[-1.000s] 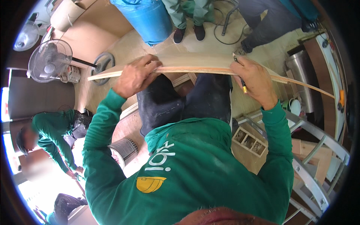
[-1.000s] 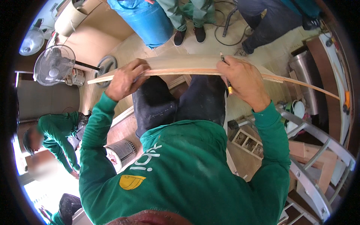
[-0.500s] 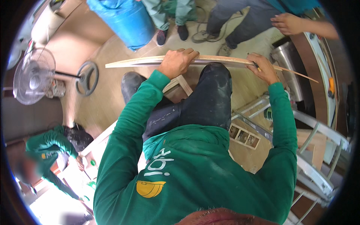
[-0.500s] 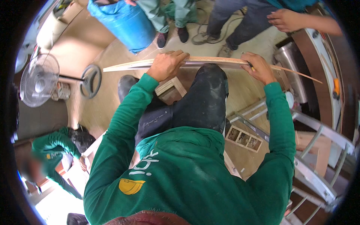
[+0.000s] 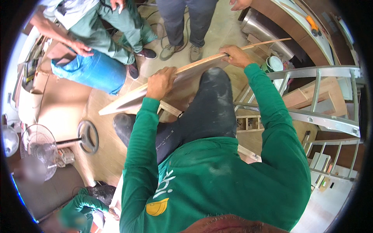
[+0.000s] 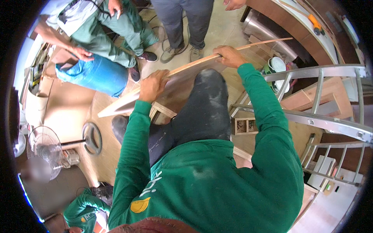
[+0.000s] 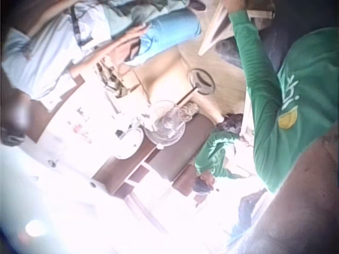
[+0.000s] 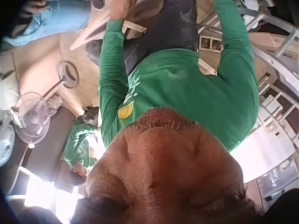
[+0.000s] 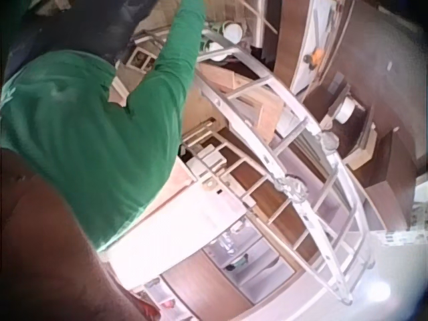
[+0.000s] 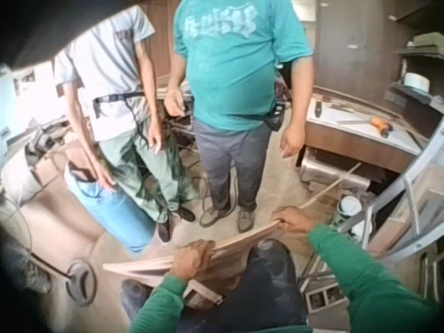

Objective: The person measures and marks a large plywood sheet using a wooden straightedge and a pencil. They then use a hand saw to cut the plywood along the marked line. Finally, the person sands the cut edge of the plywood with a sanding block.

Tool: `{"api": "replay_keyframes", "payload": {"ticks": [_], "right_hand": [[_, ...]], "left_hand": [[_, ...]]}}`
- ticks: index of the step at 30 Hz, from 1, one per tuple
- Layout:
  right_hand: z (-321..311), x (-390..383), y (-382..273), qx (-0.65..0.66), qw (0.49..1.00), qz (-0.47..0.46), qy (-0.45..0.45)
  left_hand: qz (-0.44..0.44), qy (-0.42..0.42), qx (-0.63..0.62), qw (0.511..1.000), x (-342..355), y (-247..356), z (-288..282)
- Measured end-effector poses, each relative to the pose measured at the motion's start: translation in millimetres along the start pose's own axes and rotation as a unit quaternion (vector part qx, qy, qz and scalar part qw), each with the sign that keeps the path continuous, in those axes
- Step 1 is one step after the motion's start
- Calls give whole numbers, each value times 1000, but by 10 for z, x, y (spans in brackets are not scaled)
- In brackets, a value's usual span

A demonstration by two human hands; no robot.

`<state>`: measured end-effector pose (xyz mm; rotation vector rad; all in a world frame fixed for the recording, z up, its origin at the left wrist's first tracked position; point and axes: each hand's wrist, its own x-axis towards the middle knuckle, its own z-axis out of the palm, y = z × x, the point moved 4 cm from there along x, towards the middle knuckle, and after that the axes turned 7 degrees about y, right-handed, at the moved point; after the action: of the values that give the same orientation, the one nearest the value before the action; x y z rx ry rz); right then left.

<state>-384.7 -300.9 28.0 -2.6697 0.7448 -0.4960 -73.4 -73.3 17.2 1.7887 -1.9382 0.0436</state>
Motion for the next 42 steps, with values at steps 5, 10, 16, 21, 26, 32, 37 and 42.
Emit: {"api": "replay_keyframes", "payload": {"ticks": [5, 10, 16, 21, 26, 32, 37, 42], "right_hand": [[-37, -14, -26, -37, 999, 10, 5], [-156, 80, -5, -29, 1000, -2, -10], [-419, 92, 113, 12, 995, -22, 93], [-821, -44, -127, -16, 981, 44, 188], [-1440, -213, -581, 45, 954, 14, 298], [-2203, -765, -847, 291, 830, 52, 472], [-2491, -1445, -1385, 423, 770, -40, 476], [-2169, -1785, -1586, 545, 703, -24, 457]], "left_hand": [[-46, -26, 12, 999, -178, -145, -178], [-61, 38, 92, 993, -283, -182, -430], [48, 400, 107, 909, -1158, -112, -1009], [-135, 257, 67, 955, -1413, -358, -913], [-87, 113, 66, 988, -848, -94, -436], [-80, 78, 109, 988, -204, 311, 190], [-64, 109, 63, 990, 9, 412, 367], [-33, 138, 23, 990, 243, 485, 477]]}}
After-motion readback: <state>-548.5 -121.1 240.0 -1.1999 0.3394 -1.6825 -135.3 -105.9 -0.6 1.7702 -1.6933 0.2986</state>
